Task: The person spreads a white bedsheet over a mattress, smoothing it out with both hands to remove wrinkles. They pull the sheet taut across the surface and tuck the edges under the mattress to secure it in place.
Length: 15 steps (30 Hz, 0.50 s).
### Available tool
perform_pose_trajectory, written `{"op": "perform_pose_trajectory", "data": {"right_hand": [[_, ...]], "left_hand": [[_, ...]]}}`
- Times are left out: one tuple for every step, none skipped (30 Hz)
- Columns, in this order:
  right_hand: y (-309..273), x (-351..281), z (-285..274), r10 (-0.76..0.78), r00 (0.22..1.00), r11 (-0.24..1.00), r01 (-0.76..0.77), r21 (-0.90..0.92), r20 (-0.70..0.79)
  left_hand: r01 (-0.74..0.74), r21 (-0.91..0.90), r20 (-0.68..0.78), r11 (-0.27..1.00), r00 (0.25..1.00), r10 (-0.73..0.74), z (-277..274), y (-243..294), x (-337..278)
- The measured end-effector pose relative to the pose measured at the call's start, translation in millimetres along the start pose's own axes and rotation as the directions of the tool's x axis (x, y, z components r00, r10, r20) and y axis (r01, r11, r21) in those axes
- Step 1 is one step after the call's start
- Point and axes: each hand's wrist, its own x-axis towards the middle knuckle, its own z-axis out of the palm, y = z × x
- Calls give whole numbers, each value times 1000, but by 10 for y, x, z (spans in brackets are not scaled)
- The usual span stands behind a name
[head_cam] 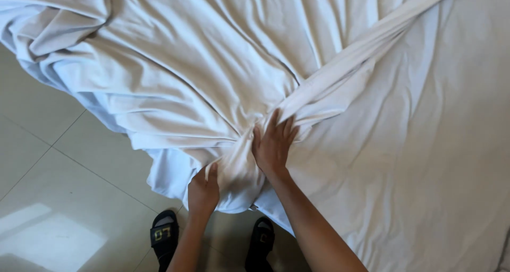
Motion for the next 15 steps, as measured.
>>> {"op": "perform_pose_trajectory", "data": {"right_hand": [[0, 13, 59, -7, 1000, 1000, 7, 0, 6], [4, -18, 116, -4, 999, 1000, 4, 3, -36], [17, -52, 173, 0, 997, 1000, 1, 5, -78], [19, -104, 192, -1, 998, 1000, 1, 6, -63], [29, -154, 204, 0, 992, 997, 10, 80, -127], [60, -159, 209, 5, 980, 988, 26, 151, -199], [124, -210, 259, 3, 981, 989, 26, 149, -194], [193, -211, 306, 40, 962, 960, 37, 276, -270], [268, -210, 344, 86, 937, 916, 59, 398, -339], [282, -235, 351, 84, 938, 916, 61, 397, -338], [304, -261, 357, 173, 921, 886, 9, 463, -349], [323, -305, 370, 265, 897, 848, -42, 529, -353], [303, -293, 357, 268, 897, 847, -45, 529, -352], [294, -297, 338, 329, 883, 796, -68, 601, -335], [294, -302, 314, 388, 867, 739, -89, 668, -313]], "left_hand": [[7, -4, -5, 1000, 1000, -7, -23, -31, 52], [-42, 86, 2, 995, 999, 42, -53, -82, 75], [-90, 174, 15, 981, 996, 89, -74, -135, 95], [-75, 177, 14, 981, 997, 74, -113, -119, 59], [-77, 103, 21, 992, 997, 75, -145, -98, 21], [-87, 23, 28, 996, 996, 86, -147, -50, 14], [-81, 22, 28, 997, 996, 80, -144, -90, -23], [-51, -27, 9, 998, 999, 51, -126, -101, -23], [-22, -76, -8, 997, 1000, 22, -104, -106, -30], [-21, -77, -9, 997, 1000, 20, -84, -97, -81], [-201, 30, -162, 979, 966, 203, -57, -88, -134], [-356, 164, -283, 920, 877, 389, -37, -87, -190], [-355, 166, -281, 920, 877, 389, 7, -10, -248], [-446, 217, -250, 869, 835, 491, 54, 67, -318], [-531, 264, -213, 805, 782, 586, 111, 146, -394]]}}
